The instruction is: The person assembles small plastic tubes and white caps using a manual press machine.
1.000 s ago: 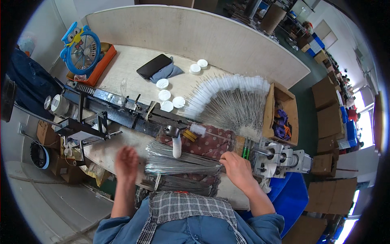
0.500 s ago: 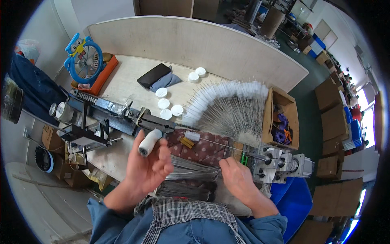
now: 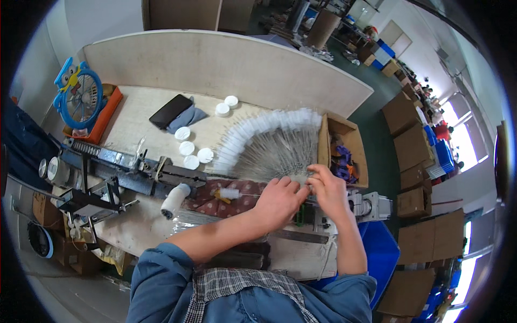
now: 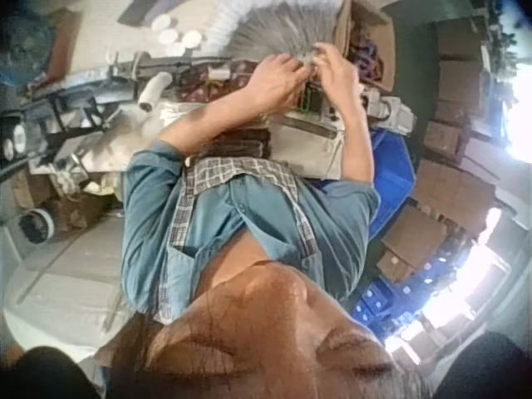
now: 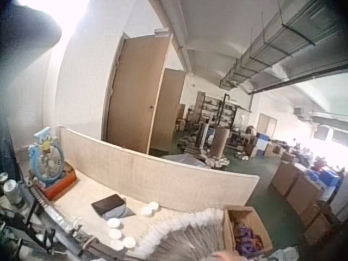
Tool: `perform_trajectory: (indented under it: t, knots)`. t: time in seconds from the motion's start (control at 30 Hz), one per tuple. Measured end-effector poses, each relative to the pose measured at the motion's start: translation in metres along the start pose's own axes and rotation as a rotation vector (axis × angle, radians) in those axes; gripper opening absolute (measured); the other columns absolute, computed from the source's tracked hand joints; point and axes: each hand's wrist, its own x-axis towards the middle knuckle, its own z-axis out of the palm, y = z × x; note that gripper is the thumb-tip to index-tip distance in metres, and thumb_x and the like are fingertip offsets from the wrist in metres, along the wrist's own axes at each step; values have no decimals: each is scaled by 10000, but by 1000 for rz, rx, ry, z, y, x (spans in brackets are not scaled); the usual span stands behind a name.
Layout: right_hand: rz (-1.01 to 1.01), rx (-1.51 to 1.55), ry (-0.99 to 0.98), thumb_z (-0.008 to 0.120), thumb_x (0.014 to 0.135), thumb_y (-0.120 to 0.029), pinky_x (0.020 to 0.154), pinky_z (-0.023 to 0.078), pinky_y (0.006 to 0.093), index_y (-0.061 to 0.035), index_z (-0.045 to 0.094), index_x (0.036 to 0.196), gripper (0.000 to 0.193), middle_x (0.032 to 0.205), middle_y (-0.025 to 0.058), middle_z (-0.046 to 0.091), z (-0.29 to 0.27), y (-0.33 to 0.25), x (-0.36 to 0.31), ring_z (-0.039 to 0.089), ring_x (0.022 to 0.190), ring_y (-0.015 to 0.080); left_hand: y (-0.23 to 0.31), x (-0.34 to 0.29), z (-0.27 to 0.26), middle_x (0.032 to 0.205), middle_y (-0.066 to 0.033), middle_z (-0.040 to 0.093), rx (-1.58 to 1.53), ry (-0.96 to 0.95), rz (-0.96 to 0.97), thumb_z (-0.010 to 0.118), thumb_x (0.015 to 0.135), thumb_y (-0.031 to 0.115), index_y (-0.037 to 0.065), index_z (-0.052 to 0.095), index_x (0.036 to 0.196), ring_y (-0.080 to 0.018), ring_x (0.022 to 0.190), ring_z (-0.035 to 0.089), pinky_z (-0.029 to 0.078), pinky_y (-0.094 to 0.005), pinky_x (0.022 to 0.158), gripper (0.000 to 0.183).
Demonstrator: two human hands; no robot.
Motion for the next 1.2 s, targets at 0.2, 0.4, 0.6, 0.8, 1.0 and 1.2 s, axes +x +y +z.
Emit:
perform_trajectory:
  t: [0.2, 0.4, 0.6, 0.8, 1.0, 1.2]
  knots:
    - [189, 104, 49, 657, 825, -175, 631, 494, 362, -82, 664, 915, 129, 767, 133, 659, 7, 21, -9, 652, 726, 302, -25, 14, 29, 825, 5, 587, 244, -136, 102, 606, 735, 181, 118, 603, 871, -185, 840, 555, 402, -353, 721, 150]
    - [95, 147, -126, 706, 751, -194, 638, 477, 374, -88, 714, 789, 113, 735, 106, 652, 14, 21, -10, 629, 715, 289, -68, 21, 40, 955, -44, 626, 324, -34, 95, 667, 736, 234, 94, 634, 1038, -235, 980, 580, 439, -395, 875, 334]
    - [-212, 157, -213, 727, 705, -225, 648, 465, 370, -101, 727, 764, 137, 700, 56, 641, 16, 6, 14, 583, 730, 254, -25, -75, -56, 962, -90, 665, -10, 39, -119, 736, 725, 65, 52, 674, 963, -269, 913, 641, 517, -368, 793, 247]
    - [-462, 266, -280, 718, 711, -213, 680, 476, 374, -91, 718, 767, 135, 739, 43, 657, 83, -60, 50, 583, 792, 238, -10, -135, -97, 906, -96, 685, -184, 208, -675, 693, 806, 55, 10, 679, 935, -209, 860, 658, 520, -315, 755, 137]
    - [-386, 222, -185, 715, 714, -204, 676, 481, 365, -83, 705, 756, 128, 753, 47, 662, 128, -94, 53, 590, 780, 239, -23, -161, -110, 890, -84, 670, -878, 498, -1136, 544, 953, 357, 7, 652, 908, -168, 784, 639, 518, -328, 708, 369]
    - [-362, 126, -218, 721, 699, -179, 672, 483, 367, -87, 706, 730, 98, 735, 50, 662, 125, -109, 53, 588, 756, 246, -29, -125, -100, 799, -61, 660, -1416, 689, -1201, 502, 944, 470, 59, 580, 1007, -157, 669, 622, 506, -305, 607, 423]
